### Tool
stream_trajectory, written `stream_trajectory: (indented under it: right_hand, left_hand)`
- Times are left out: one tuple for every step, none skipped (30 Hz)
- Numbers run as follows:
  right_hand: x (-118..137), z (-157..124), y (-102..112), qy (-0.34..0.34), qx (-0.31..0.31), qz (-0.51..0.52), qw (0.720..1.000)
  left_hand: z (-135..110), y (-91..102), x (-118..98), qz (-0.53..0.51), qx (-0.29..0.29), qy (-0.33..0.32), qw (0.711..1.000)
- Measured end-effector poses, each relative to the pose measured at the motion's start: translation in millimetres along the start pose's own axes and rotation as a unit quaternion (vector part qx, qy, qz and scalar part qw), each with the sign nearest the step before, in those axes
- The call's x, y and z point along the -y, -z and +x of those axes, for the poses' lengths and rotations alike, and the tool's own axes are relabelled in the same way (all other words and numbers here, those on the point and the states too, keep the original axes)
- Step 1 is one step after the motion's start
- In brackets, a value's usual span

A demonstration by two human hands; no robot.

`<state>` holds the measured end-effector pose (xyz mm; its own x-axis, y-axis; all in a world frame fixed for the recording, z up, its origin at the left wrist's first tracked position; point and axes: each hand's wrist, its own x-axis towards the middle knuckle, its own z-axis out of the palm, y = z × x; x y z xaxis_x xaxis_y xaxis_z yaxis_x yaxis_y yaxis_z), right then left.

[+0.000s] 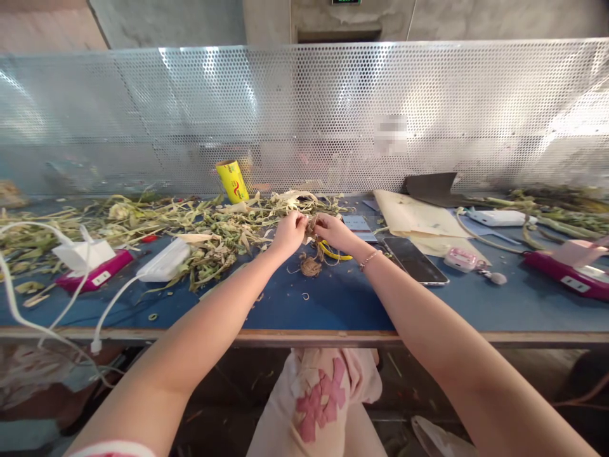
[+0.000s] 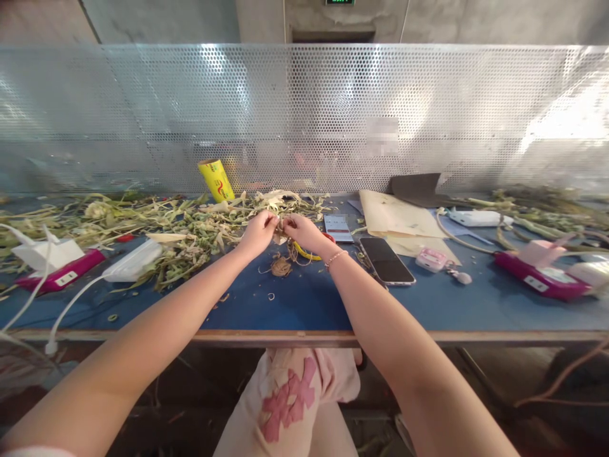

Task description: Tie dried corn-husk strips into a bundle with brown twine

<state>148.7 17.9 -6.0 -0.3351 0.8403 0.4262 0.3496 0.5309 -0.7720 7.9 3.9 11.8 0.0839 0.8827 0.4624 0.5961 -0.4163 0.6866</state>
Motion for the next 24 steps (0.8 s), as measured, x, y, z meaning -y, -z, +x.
stream_trajectory:
  right_hand:
    - [0.1,-0.1,0.2,-0.005,-0.004,0.002,1.0]
    - [0.2,0.0,0.6,-0.01,-0.006,0.009,1.0]
    - [0.5,0.0,1.2,-0.014,-0.007,0.017,1.0]
    - [1.1,0.0,1.9,-0.016,-0.007,0.026,1.0]
    - [1.8,0.0,2.7,-0.017,-0.007,0.032,0.999]
    - [2.8,-0.1,3.5,-0.019,-0.008,0.036,0.999]
    - [3.9,-0.4,4.2,-0.021,-0.009,0.037,0.999]
    - [4.9,-0.7,4.9,-0.023,-0.008,0.038,0.999]
    - [5.7,-1.1,5.5,-0.026,-0.006,0.039,0.999]
    - [6.2,-1.4,5.9,-0.026,-0.002,0.041,0.999]
    - [6.1,-1.5,6.3,-0.025,0.003,0.044,0.999]
    - [5.5,-1.6,6.5,-0.023,0.008,0.046,0.999]
    - [4.4,-1.4,6.7,-0.019,0.011,0.045,0.999]
    - [2.8,-1.1,6.9,-0.015,0.013,0.041,0.999]
    - [1.2,-0.7,7.1,-0.011,0.014,0.036,0.999]
    - [-0.4,-0.3,7.2,-0.007,0.014,0.031,0.999]
    - [-1.6,0.0,7.4,-0.004,0.012,0.026,1.0]
    - [-2.3,0.2,7.6,-0.002,0.008,0.023,1.0]
    - [-2.5,0.2,7.7,-0.002,0.002,0.022,1.0]
    - [-2.2,0.1,7.8,-0.004,-0.004,0.022,1.0]
    - [-1.5,-0.1,7.9,-0.008,-0.009,0.025,1.0]
    - [-0.6,-0.4,8.0,-0.014,-0.013,0.029,0.999]
    - [0.3,-0.7,8.1,-0.02,-0.014,0.035,0.999]
    - [1.2,-1.0,8.2,-0.026,-0.014,0.044,0.999]
  left_hand:
    - [1.0,-0.7,1.0,-0.017,0.008,0.016,1.0]
    - [2.0,-1.6,1.9,-0.04,0.017,0.032,0.999]
    - [2.9,-2.7,2.8,-0.07,0.025,0.048,0.996]
    - [3.6,-3.9,3.6,-0.105,0.033,0.064,0.992]
    - [4.1,-5.1,4.2,-0.142,0.037,0.078,0.986]
    - [4.3,-6.2,4.4,-0.178,0.04,0.09,0.979]
    - [4.3,-7.1,4.4,-0.206,0.041,0.099,0.973]
    - [4.1,-7.7,4.1,-0.226,0.042,0.105,0.967]
    - [3.6,-7.9,3.6,-0.237,0.041,0.107,0.965]
    - [3.0,-7.7,2.9,-0.242,0.042,0.106,0.964]
    - [2.3,-7.2,2.1,-0.243,0.045,0.102,0.964]
    - [1.5,-6.5,1.2,-0.241,0.05,0.097,0.964]
    - [0.6,-5.6,0.3,-0.237,0.056,0.091,0.966]
    - [-0.1,-4.6,-0.6,-0.232,0.063,0.085,0.967]
    - [-0.8,-3.7,-1.3,-0.227,0.069,0.081,0.968]
    - [-1.4,-3.0,-1.8,-0.223,0.072,0.08,0.969]
    - [-1.8,-2.4,-2.2,-0.222,0.073,0.082,0.969]
    - [-2.0,-2.0,-2.4,-0.224,0.072,0.085,0.968]
    - [-2.1,-1.9,-2.5,-0.23,0.07,0.088,0.967]
    - [-2.0,-1.9,-2.3,-0.238,0.069,0.089,0.965]
    - [-1.8,-2.0,-1.9,-0.247,0.068,0.089,0.963]
    - [-1.6,-2.1,-1.4,-0.257,0.069,0.086,0.96]
    - [-1.3,-2.3,-0.7,-0.266,0.07,0.083,0.958]
    - [-0.9,-2.5,0.1,-0.274,0.072,0.081,0.956]
